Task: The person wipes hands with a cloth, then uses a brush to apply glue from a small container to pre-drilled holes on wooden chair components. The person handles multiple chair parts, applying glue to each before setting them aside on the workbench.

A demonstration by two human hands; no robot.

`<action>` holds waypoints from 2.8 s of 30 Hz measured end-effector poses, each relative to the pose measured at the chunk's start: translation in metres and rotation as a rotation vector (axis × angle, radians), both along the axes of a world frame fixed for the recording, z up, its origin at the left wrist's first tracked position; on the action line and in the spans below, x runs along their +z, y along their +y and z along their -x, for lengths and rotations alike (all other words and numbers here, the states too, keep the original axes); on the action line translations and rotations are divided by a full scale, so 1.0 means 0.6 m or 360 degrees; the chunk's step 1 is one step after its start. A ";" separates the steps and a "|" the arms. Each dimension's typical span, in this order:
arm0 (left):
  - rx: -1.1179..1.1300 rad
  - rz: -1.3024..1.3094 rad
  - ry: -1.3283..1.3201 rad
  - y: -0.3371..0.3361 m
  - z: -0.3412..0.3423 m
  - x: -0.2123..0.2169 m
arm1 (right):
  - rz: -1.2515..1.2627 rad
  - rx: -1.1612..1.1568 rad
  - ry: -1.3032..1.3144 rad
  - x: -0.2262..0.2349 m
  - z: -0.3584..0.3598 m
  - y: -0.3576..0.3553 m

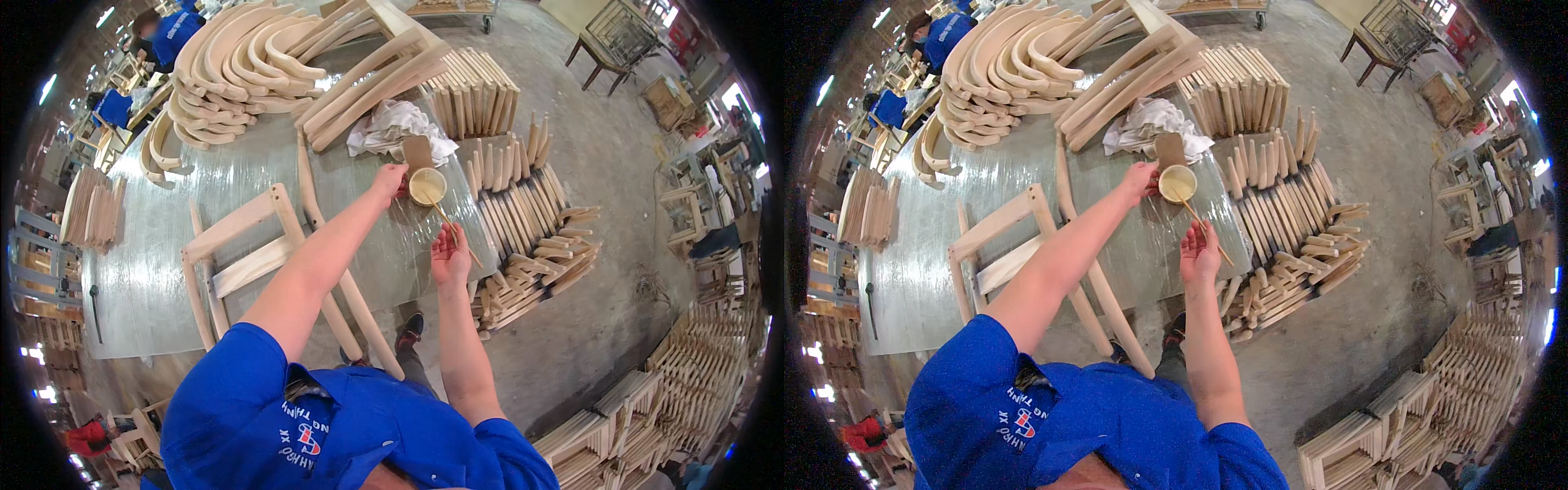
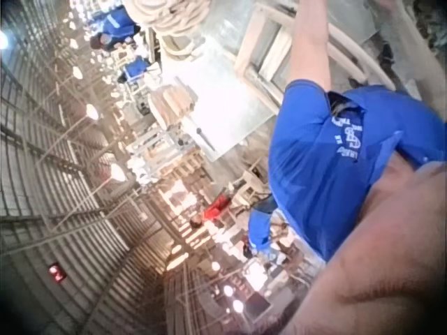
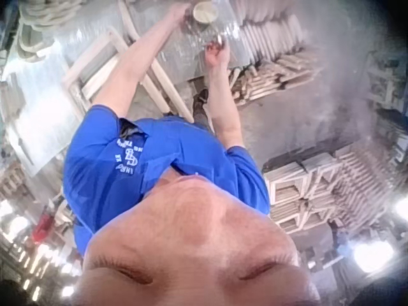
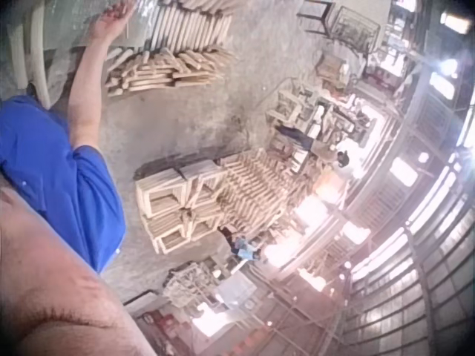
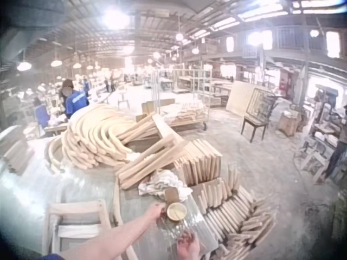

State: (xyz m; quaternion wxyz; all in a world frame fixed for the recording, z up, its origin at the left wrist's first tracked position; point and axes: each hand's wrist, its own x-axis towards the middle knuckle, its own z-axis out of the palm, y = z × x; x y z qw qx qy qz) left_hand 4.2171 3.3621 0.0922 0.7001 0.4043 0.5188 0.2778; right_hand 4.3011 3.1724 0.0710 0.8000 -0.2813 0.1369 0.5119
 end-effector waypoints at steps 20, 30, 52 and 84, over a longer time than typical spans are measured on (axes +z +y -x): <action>0.0336 0.0294 -0.0879 -0.143 0.212 0.043 | -0.0035 0.0777 -0.3177 0.277 0.074 0.071; 0.0941 -0.0137 -0.0784 -0.268 0.585 0.137 | -0.0461 0.1275 -0.2425 0.348 0.412 0.065; 0.2055 -0.0315 -0.0815 -0.336 0.903 0.109 | -0.0778 0.2087 -0.1045 0.258 0.754 0.169; 0.2259 -0.0263 -0.0930 -0.394 0.974 0.020 | -0.1278 0.1543 -0.2982 0.215 0.888 0.327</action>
